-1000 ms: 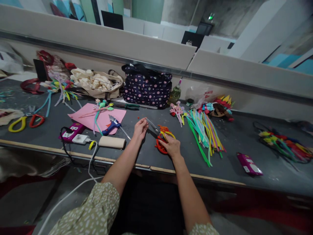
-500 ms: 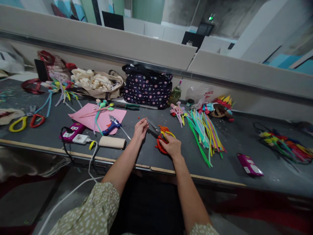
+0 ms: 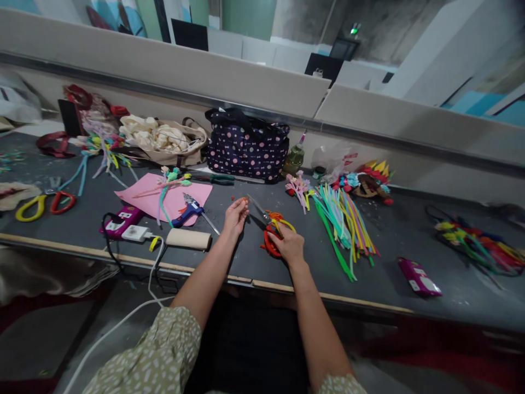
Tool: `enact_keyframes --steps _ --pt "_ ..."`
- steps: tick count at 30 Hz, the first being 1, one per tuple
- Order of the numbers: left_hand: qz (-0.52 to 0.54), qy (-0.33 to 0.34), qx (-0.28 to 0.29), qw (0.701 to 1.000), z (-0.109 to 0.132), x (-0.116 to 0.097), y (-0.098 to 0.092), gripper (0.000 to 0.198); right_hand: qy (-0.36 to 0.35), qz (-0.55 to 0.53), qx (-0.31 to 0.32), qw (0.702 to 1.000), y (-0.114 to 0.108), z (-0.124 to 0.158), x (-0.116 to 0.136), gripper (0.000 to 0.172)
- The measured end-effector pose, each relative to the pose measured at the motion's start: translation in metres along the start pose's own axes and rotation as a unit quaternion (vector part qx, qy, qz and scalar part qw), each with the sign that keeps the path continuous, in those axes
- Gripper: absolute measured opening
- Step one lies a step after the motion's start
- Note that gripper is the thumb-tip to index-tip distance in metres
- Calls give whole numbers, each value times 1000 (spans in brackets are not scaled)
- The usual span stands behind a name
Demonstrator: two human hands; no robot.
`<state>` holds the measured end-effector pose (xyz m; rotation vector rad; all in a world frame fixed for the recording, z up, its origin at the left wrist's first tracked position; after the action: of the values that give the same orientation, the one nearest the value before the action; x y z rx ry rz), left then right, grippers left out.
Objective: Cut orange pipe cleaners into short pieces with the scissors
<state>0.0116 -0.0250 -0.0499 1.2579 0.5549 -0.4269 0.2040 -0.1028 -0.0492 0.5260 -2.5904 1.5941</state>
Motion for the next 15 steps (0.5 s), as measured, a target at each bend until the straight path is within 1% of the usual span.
enact_keyframes --steps 4,10,12,15 --pt "-2 17 -12 1000 1 -2 1 21 19 22 -13 999 0 -2 -2 52" --pt "-45 93 -5 995 -1 -4 0 25 27 62 -2 998 -2 -2 1 53" --pt "-60 115 -2 992 -2 -4 -1 27 33 67 -6 997 -3 -1 1 53" --pt "-71 139 -14 988 -4 -4 -4 29 65 62 -25 996 -5 -1 -1 54"
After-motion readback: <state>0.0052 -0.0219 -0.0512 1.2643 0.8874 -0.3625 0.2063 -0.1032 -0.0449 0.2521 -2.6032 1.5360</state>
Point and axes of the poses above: each hand's wrist, its own z-axis away from the middle knuckle, its own y-axis out of the palm, x = y × z, the point moved 2 cm from there along -z, towards the middle knuckle, and after that the axes turned 2 degrees about y, right-handed, at the moved point
